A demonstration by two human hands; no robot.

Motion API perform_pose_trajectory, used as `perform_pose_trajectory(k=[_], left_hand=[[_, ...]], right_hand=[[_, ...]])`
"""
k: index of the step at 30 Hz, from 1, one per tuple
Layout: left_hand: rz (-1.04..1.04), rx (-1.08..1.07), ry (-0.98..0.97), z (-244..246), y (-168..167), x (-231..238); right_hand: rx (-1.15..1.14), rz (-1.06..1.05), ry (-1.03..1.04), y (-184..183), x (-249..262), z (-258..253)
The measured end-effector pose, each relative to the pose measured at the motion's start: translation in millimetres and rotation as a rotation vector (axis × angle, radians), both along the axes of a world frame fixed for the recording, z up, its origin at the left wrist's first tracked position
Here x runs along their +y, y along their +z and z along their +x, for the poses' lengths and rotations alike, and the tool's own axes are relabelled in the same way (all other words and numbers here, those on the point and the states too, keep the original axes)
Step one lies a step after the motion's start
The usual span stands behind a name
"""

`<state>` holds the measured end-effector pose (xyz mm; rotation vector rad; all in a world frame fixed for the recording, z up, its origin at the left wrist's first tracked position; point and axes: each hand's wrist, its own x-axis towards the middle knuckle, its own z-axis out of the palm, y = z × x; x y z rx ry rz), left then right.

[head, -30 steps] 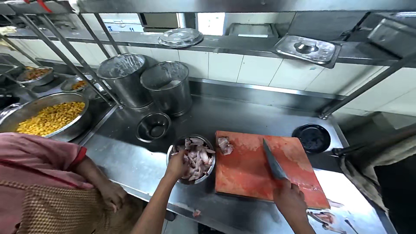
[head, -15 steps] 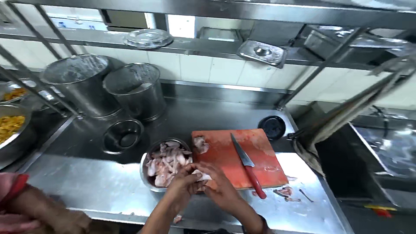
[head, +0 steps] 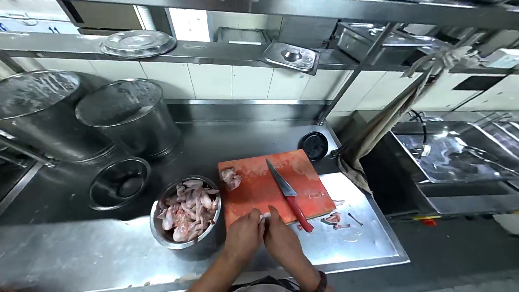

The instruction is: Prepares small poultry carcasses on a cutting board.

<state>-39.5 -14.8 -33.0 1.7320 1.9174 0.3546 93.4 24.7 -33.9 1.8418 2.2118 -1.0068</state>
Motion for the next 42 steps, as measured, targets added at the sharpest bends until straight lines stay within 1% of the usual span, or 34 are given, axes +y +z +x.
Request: perform_pose_trajectory(k=[2,4,5,6,8,10,12,16,18,19,20,21,22,23,24,25,26,28,30,31,33,35,36,38,40,42], left_hand=[[-0.088,0.008,0.051,13,5,2],[-0.122,-0.005,0.102,18,4,4],[-0.134,-0.007,0.118,18,1,4],[-0.142,-0.005,0.131,16,-2,6],[-0.118,0.000,0.152,9,-11,8],[-0.094,-0.062,0.171,0,-17,7],[-0.115,-0.245,0.149,-8,-15,8],[-0.170,-0.771,0.106,-8,-3,6],[-0.239,-1.103,0.151,1,-1,4],[-0.294,-1.256,0.193,7,0,2],[-0.300,-1.346,0.246,12,-1,-1],[-0.222,-1.331,0.303,17,-1,-2],[-0.081,-1.216,0.340,19,-3,-1],[0.087,-1.043,0.329,19,-8,-1],[0.241,-0.866,0.265,17,-13,-1],[0.364,-0.738,0.190,17,-17,-2],[0.424,-0.674,0.132,16,-19,-2],[0.365,-0.668,0.034,10,-16,-4],[0.279,-0.775,-0.046,3,-9,-6],[0.226,-0.849,-0.060,2,-5,-6],[0.127,-1.012,-0.048,3,6,-6],[0.084,-1.153,-0.060,5,13,-8],[0.071,-1.188,-0.067,7,14,-10],[0.081,-1.197,-0.064,10,18,-14],[0.139,-1.176,-0.028,16,22,-17],[0.206,-1.153,0.004,22,25,-18]], right_hand=[[0.000,0.139,-0.054,-7,-5,-5],[0.090,0.179,-0.078,-20,-7,-2],[0.085,0.174,-0.053,-24,-7,1],[0.053,0.150,-0.008,-24,-6,4],[0.008,0.017,0.133,-16,-5,10],[0.069,-0.078,0.271,-8,-8,20],[0.205,-0.104,0.341,6,-8,31],[0.385,-0.100,0.398,38,-7,46],[0.548,-0.104,0.340,43,-8,48],[0.649,-0.124,0.276,42,-8,47],[0.743,-0.163,0.193,39,-9,46],[0.827,-0.223,0.094,35,-10,44],[0.903,-0.307,-0.010,31,-12,40],[0.968,-0.406,-0.097,29,-15,38],[1.023,-0.505,-0.164,28,-18,35],[1.079,-0.589,-0.216,30,-19,33],[1.139,-0.665,-0.257,34,-20,33],[1.229,-0.788,-0.309,45,-21,36],[1.278,-0.840,-0.285,54,-24,39],[1.295,-0.835,-0.248,56,-26,41],[1.298,-0.758,-0.130,58,-30,44],[1.228,-0.631,-0.011,60,-33,45],[1.189,-0.562,0.012,61,-36,45],[1.129,-0.355,0.043,59,-41,43],[1.082,-0.086,0.098,53,-42,41],[1.035,0.116,0.141,47,-39,39]])
